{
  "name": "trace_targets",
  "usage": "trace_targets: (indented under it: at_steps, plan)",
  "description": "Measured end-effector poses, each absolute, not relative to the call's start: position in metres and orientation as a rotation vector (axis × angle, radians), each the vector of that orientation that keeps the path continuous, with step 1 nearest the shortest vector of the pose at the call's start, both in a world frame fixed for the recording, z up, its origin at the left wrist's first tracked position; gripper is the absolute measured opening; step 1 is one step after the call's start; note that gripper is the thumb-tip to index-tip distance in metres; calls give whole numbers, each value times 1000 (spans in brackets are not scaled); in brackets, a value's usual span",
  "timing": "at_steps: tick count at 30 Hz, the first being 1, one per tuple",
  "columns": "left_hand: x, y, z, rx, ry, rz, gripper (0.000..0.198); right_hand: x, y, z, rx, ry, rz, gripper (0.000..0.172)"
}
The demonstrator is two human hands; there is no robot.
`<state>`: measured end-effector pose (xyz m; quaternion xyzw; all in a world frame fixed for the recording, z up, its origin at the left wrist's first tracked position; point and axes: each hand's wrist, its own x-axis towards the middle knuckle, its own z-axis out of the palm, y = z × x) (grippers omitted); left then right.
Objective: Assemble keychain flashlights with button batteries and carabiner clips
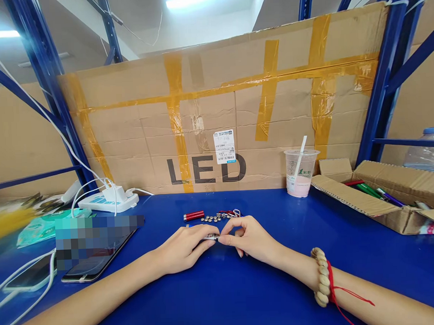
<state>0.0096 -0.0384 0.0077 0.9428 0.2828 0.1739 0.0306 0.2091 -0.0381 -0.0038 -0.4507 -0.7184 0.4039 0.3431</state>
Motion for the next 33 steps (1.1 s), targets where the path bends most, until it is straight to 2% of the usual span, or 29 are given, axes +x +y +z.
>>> trace_targets:
  at_steps: [16, 33]
  plan:
    - [8, -35, 6, 3018, 883, 495, 29, 210, -39, -6, -1189, -1886, 1054, 28]
    - [10, -38, 10, 2895, 898, 518, 23, 210, -40, -3, -1113, -1874, 1068, 28]
